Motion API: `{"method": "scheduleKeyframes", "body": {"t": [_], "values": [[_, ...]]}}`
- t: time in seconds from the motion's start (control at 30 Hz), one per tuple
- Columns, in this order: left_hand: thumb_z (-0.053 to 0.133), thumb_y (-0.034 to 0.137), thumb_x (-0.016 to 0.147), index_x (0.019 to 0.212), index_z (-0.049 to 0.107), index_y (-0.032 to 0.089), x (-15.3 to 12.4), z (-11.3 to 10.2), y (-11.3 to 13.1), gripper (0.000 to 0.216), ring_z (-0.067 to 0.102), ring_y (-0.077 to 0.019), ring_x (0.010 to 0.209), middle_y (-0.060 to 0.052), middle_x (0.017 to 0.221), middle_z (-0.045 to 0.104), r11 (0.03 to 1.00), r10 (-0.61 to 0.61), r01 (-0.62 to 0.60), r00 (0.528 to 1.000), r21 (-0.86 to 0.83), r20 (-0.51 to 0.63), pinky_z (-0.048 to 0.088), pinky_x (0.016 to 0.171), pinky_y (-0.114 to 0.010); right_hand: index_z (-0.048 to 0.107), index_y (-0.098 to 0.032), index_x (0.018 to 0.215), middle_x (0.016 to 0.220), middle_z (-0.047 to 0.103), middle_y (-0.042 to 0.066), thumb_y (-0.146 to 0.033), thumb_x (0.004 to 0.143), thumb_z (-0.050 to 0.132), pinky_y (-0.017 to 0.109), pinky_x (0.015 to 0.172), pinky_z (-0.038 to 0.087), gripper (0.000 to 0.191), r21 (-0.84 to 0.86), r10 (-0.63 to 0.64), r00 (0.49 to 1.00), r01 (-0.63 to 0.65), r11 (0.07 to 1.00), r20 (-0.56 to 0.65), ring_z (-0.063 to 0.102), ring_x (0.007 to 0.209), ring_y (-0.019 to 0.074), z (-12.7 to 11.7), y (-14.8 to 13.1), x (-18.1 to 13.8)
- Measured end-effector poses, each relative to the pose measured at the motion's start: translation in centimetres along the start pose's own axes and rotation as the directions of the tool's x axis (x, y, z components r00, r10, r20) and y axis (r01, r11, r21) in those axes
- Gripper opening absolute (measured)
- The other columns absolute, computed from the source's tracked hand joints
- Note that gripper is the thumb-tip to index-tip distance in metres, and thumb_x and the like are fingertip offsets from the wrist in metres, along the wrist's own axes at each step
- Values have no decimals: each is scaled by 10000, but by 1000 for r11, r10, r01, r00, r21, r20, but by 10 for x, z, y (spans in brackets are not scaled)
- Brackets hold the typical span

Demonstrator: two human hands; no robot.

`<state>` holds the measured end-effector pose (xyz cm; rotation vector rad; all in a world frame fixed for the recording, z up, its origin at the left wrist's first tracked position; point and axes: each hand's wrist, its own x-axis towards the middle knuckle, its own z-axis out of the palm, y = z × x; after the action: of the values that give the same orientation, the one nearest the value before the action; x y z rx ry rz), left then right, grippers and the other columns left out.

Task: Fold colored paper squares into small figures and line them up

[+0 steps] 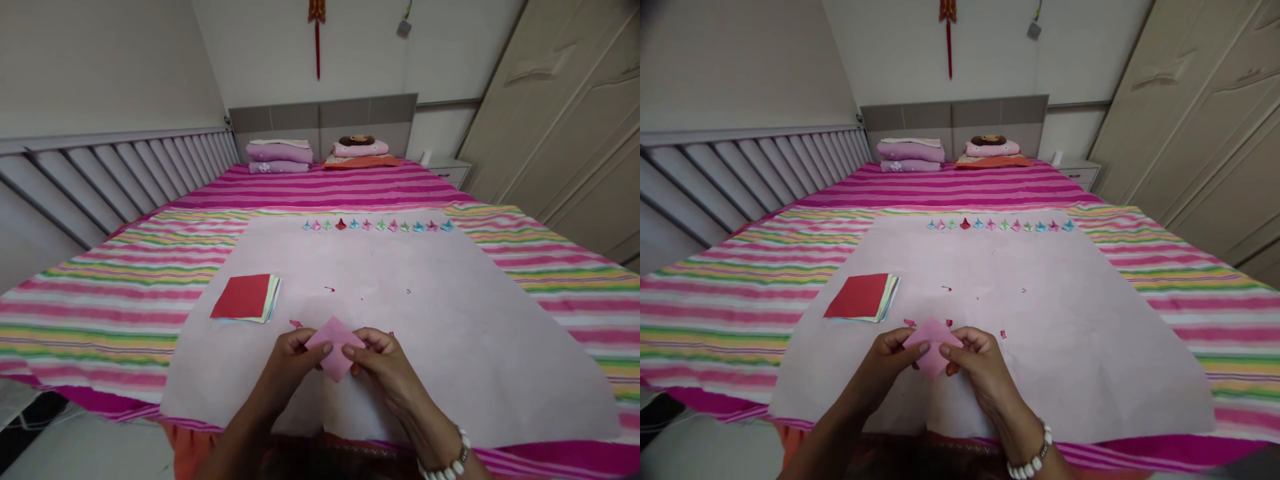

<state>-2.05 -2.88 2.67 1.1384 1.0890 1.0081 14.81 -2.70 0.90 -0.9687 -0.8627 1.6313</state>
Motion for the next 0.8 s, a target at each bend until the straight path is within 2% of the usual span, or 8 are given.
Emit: {"method": "scheduleKeyframes", "body": {"t": [0.13,0.23,0.37,0.5,0.63,0.8], "values": [[704,296,722,822,753,159,0,-5,3,177,516,-122,596,-16,636,619,1000,-18,16,996,23,83,420,560,-228,727,-156,666,537,647,-5,-293,557,849,219,455,431,213,1,-3,1000,3,1000,25,534,427,92,-1,-4,-3],[699,271,716,882,759,187,-1,-9,4,195,550,-140,626,-36,716,666,1000,-11,11,997,2,71,452,592,-251,739,-179,679,519,635,-17,-272,569,834,232,468,449,173,10,-19,999,19,1000,36,551,427,100,-4,-3,-3],[627,183,721,773,767,206,-3,-10,7,151,565,-148,632,-28,682,673,999,-1,-1,999,35,53,458,631,-262,736,-194,681,531,632,-25,-188,617,753,246,502,468,66,-34,-87,994,89,995,62,589,458,117,-8,-1,-2],[565,147,732,740,759,201,-4,-11,12,201,566,-151,669,-24,694,662,997,19,-24,998,73,66,443,646,-255,727,-202,716,628,658,-21,-101,657,650,233,548,477,140,-118,-150,982,164,979,118,630,528,118,-11,0,-2],[673,239,726,689,726,178,-2,-9,9,90,551,-140,662,-25,685,644,995,58,-62,997,76,50,427,626,-241,709,-200,738,706,664,-12,-106,681,620,234,571,480,142,-149,-167,975,189,971,146,646,567,122,-12,-1,-4],[774,194,632,637,669,173,-3,-5,4,107,537,-116,610,-6,666,625,993,87,-87,996,75,-5,398,560,-216,682,-207,855,695,668,-5,-162,737,629,240,617,475,138,-129,-161,965,190,973,209,645,628,131,-11,-3,-6]]}}
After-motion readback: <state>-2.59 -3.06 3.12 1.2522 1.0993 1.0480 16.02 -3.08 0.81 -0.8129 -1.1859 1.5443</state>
